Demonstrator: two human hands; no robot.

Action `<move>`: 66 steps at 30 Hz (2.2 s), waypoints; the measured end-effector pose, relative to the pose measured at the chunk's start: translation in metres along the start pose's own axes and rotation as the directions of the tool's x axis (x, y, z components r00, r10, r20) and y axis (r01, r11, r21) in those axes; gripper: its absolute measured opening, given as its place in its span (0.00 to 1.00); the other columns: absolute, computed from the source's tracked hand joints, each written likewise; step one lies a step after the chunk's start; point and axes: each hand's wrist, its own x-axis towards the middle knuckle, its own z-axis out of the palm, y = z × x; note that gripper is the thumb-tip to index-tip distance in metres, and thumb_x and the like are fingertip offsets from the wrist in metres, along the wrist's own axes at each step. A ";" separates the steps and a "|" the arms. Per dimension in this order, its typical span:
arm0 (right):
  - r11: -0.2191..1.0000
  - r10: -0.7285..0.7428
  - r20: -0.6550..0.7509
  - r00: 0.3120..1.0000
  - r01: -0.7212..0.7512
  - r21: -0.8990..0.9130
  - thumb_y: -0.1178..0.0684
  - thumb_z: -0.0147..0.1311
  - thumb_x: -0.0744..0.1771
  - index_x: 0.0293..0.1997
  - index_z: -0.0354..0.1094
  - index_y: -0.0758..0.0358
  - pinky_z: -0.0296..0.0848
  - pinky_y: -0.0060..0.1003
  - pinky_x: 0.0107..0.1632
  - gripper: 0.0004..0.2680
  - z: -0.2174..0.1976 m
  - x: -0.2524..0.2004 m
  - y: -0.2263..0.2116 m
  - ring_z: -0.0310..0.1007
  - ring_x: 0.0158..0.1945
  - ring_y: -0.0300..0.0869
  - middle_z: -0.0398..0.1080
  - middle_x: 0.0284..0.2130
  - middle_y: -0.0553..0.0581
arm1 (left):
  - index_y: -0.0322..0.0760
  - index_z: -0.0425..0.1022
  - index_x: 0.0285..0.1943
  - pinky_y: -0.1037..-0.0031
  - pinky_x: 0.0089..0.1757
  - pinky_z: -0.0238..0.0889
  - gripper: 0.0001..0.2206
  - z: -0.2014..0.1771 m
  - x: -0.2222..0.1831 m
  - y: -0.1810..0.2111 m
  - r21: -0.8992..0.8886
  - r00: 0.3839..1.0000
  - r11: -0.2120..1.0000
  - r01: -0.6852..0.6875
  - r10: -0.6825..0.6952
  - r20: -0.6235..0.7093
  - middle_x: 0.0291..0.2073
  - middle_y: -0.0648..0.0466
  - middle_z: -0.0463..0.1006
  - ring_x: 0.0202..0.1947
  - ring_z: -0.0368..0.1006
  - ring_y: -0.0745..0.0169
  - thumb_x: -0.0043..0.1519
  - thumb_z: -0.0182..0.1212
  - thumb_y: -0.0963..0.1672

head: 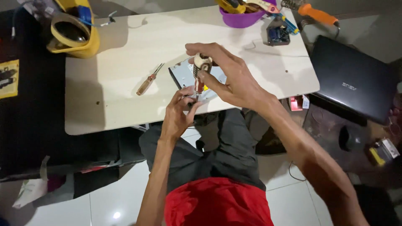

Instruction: Disassembling a DVD drive using screwdrivers and prying tools on a repair bench.

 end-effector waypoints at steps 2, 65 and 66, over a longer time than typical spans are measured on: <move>0.999 0.028 0.034 0.999 -0.027 -0.032 0.64 0.44 0.74 0.72 0.50 0.57 0.73 0.44 0.53 0.16 -0.002 0.002 0.002 0.72 0.57 0.49 0.62 0.66 0.61 | 0.29 0.68 0.38 0.61 0.52 0.73 0.09 0.002 -0.001 -0.004 -0.013 0.999 0.999 -0.033 0.033 -0.020 0.48 0.44 0.72 0.60 0.73 0.44 0.64 0.66 0.39; -0.112 -0.004 0.625 0.781 0.620 -0.776 0.53 0.59 0.68 0.37 0.67 0.43 0.62 0.37 0.47 0.05 -0.001 0.009 -0.020 0.65 0.37 0.38 0.63 0.30 0.42 | 0.30 0.65 0.51 0.60 0.35 0.73 0.08 0.006 -0.019 0.016 0.302 0.984 0.943 0.139 -0.165 0.062 0.54 0.47 0.64 0.43 0.73 0.45 0.69 0.57 0.41; -0.095 -0.015 0.628 0.778 0.624 -0.775 0.55 0.59 0.68 0.38 0.67 0.44 0.62 0.38 0.48 0.05 -0.003 0.008 -0.018 0.64 0.36 0.38 0.63 0.27 0.42 | 0.30 0.65 0.50 0.60 0.37 0.73 0.08 0.007 -0.018 0.016 0.290 0.981 0.944 0.155 -0.181 0.067 0.54 0.46 0.64 0.45 0.72 0.44 0.69 0.56 0.42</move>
